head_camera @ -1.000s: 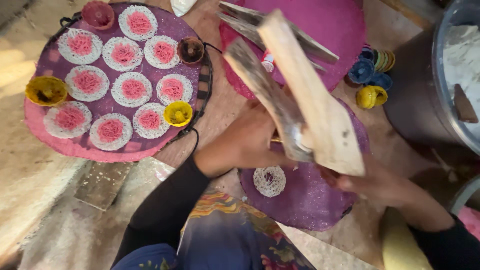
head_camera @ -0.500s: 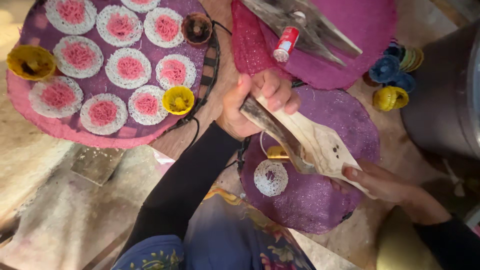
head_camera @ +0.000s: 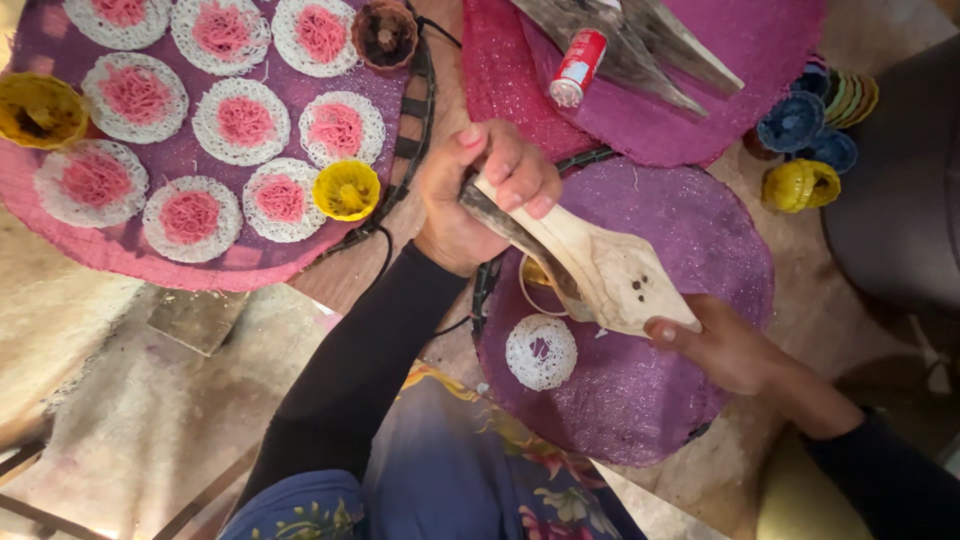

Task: The person prepares snacks by placing small white items into colored molds and using various wooden tools to shape and press them over a purple cloth workspace.

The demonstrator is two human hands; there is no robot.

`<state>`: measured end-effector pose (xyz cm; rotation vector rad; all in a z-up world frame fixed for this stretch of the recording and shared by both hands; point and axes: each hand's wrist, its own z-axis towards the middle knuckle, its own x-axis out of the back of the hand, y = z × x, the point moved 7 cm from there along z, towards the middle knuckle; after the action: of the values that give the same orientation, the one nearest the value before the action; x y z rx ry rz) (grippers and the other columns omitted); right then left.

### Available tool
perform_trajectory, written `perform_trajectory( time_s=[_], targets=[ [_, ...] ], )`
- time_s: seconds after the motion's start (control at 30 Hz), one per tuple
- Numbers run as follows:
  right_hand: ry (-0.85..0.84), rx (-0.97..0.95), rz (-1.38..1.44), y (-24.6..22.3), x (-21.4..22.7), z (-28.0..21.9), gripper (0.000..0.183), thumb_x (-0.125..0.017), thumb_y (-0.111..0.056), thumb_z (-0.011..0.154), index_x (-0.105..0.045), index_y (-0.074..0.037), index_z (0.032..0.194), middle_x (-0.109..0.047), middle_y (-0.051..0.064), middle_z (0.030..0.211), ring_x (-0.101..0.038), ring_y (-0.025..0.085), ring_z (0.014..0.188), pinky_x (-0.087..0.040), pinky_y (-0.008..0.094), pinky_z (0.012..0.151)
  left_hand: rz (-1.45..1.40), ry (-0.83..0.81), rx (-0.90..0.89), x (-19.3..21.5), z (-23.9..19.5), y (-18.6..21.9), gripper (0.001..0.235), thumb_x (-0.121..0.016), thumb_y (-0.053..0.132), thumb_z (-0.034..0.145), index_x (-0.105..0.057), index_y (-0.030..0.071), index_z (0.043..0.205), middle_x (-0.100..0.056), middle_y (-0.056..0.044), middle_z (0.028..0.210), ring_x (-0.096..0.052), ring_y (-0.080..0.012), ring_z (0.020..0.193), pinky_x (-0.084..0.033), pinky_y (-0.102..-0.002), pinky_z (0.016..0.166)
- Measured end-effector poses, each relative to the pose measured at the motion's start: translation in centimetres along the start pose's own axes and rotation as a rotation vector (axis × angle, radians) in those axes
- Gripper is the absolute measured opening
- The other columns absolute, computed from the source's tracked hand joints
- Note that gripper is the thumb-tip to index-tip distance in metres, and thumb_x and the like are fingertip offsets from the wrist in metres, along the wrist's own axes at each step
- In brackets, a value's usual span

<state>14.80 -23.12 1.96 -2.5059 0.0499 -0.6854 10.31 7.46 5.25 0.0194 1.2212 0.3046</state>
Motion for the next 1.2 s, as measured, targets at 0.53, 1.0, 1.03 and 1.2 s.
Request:
perform_trajectory(
  time_s=[0.53,1.0,1.03,1.2],
  targets=[
    [0.078,-0.246,-0.204,-0.5,2.5,-3.6,0.066,-0.062,-0.065,0.085,-0.076,-0.001,0.084,-0.068,0.013,0.064,-0.064,0.023,0.064,-0.052,0.042,0.065,-0.126,0.208,-0.020,2.2,-0.4,-3.8,0.037,-0.050,0.035,0.102,-0.043,0.014,0.072,-0.042,-0.003,0.062,-0.042,-0.0208,0.065,-0.041,-0.034,0.069],
    [0.254,-0.076,-0.233,-6.9,1.1,-1.8,0.061,-0.070,-0.061,0.080,-0.076,-0.005,0.104,-0.069,0.017,0.061,-0.069,0.025,0.057,-0.053,0.045,0.059,0.028,0.069,-0.063,1.2,0.7,0.6,0.047,-0.049,0.038,0.106,-0.037,0.015,0.067,-0.037,-0.001,0.055,-0.039,-0.0184,0.056,-0.036,-0.030,0.055],
    [0.241,-0.043,-0.223,-7.1,0.6,-1.6,0.061,-0.069,-0.061,0.081,-0.076,-0.005,0.104,-0.068,0.016,0.060,-0.068,0.024,0.057,-0.052,0.045,0.058,0.038,0.080,-0.053,1.3,0.4,0.9,0.044,-0.048,0.039,0.104,-0.037,0.015,0.069,-0.037,-0.002,0.056,-0.039,-0.0205,0.058,-0.036,-0.030,0.055],
    [0.151,-0.069,-0.209,-6.6,-0.6,-1.8,0.062,-0.064,-0.061,0.084,-0.076,-0.001,0.097,-0.066,0.016,0.058,-0.065,0.022,0.058,-0.052,0.045,0.058,-0.037,0.198,-0.037,2.9,-1.3,0.6,0.042,-0.048,0.037,0.103,-0.038,0.015,0.070,-0.037,-0.001,0.058,-0.038,-0.0198,0.060,-0.037,-0.032,0.059]
  ],
)
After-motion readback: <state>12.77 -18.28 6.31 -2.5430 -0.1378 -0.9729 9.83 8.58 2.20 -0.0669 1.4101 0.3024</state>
